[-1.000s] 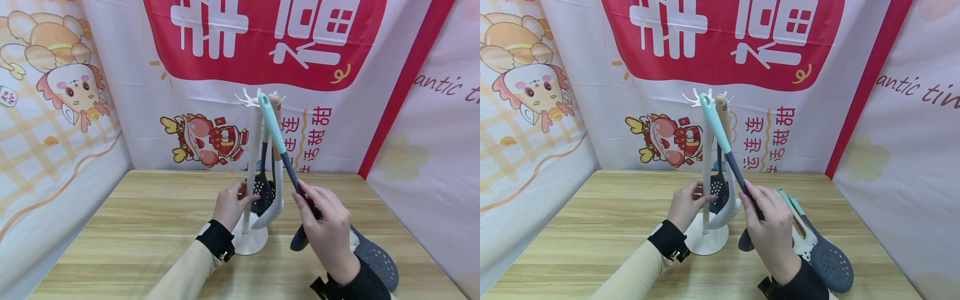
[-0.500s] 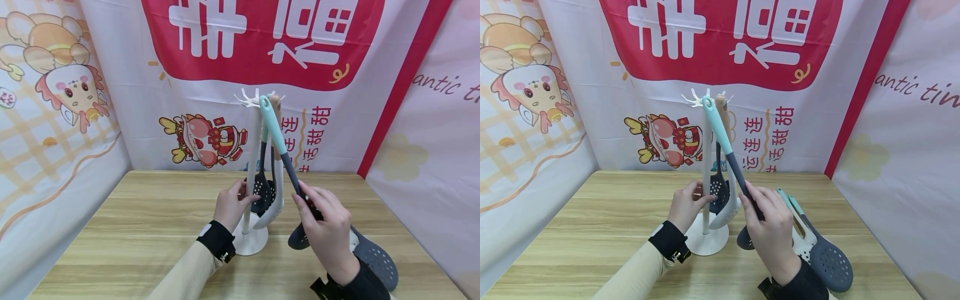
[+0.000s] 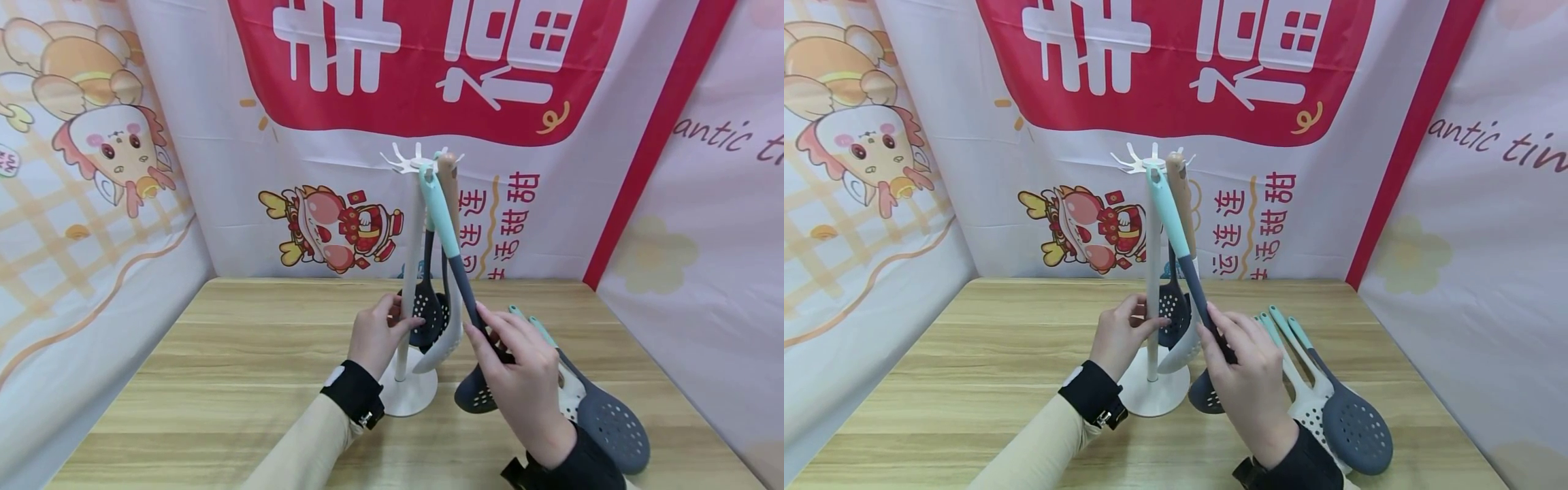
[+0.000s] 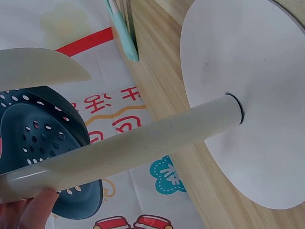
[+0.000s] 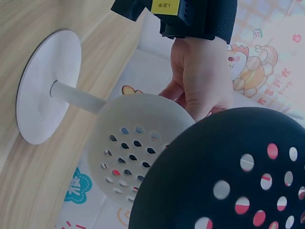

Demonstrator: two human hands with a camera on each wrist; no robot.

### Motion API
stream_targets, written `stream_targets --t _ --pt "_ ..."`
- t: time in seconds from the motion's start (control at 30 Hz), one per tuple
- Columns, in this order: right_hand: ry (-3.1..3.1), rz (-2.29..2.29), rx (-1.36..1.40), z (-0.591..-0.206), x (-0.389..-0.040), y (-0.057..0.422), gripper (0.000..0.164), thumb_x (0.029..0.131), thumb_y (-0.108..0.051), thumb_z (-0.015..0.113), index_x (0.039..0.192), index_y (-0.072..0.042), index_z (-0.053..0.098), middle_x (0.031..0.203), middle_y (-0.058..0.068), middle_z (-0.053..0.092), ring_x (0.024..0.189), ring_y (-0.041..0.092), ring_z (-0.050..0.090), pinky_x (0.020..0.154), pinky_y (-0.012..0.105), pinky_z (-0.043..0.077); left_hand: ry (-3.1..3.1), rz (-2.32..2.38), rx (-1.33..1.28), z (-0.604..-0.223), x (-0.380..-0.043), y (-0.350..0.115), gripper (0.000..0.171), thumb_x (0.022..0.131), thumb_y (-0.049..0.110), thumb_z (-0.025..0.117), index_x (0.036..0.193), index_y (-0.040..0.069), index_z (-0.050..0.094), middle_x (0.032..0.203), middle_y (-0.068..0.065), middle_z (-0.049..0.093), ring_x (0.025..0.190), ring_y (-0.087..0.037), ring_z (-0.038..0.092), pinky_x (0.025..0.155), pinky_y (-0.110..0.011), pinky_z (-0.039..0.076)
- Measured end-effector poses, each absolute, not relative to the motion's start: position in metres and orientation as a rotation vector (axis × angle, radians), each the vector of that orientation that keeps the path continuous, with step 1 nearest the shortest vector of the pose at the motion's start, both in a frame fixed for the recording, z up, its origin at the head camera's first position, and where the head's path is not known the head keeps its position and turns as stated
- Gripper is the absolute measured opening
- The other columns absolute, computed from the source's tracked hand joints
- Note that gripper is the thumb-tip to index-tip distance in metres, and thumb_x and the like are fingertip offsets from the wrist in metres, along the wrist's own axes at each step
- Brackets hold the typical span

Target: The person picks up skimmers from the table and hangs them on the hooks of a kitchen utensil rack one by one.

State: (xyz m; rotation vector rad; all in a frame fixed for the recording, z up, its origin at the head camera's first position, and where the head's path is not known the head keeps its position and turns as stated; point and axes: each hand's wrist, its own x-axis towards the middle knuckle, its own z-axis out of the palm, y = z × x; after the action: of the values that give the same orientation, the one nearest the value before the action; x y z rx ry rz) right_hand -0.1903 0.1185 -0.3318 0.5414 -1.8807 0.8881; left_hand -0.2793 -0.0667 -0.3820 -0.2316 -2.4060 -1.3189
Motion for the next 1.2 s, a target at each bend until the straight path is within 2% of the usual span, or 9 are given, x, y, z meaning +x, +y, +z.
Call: stream_targets --t 0.17,0.6,0.97,1.2 --pt "-1.877 0.891 0.574 -0.336 -0.193 0.115 0.04 0.073 0.005 0.083 0.112 0.0 0.074 0.087 0.008 0.073 0.064 0.009 0.053 0.057 0.01 0.047 -2.403 -1.308 -0.236 -0.383 -0.28 -0.067 0.029 0.085 0.027 0.078 0.106 0.011 0.065 0.096 -0.008 0.075 0.086 -0.022 0.074 0.08 -0.04 0.062" --pt "-1.899 0.878 0.68 -0.351 -0.207 0.104 0.039 0.078 0.0 0.08 0.116 0.005 0.07 0.087 0.011 0.071 0.067 0.013 0.057 0.059 0.012 0.049 -2.358 -1.287 -0.279 -0.383 -0.279 -0.068 0.028 0.085 0.024 0.078 0.105 0.009 0.067 0.093 -0.009 0.075 0.086 -0.023 0.073 0.078 -0.038 0.062" --pt "-1.857 0.814 0.713 -0.358 -0.216 0.096 0.049 0.076 0.001 0.082 0.123 0.003 0.066 0.09 0.013 0.072 0.07 0.019 0.063 0.058 0.021 0.055 -2.349 -1.241 -0.289 -0.384 -0.279 -0.068 0.028 0.085 0.026 0.078 0.104 0.01 0.067 0.092 -0.008 0.075 0.085 -0.022 0.073 0.077 -0.036 0.062" --pt "-1.888 0.782 0.683 -0.362 -0.219 0.094 0.049 0.077 0.001 0.081 0.123 0.004 0.066 0.091 0.015 0.074 0.075 0.023 0.067 0.062 0.03 0.057 -2.355 -1.233 -0.298 -0.385 -0.279 -0.068 0.028 0.085 0.028 0.078 0.103 0.01 0.067 0.092 -0.008 0.075 0.084 -0.021 0.073 0.076 -0.036 0.062"
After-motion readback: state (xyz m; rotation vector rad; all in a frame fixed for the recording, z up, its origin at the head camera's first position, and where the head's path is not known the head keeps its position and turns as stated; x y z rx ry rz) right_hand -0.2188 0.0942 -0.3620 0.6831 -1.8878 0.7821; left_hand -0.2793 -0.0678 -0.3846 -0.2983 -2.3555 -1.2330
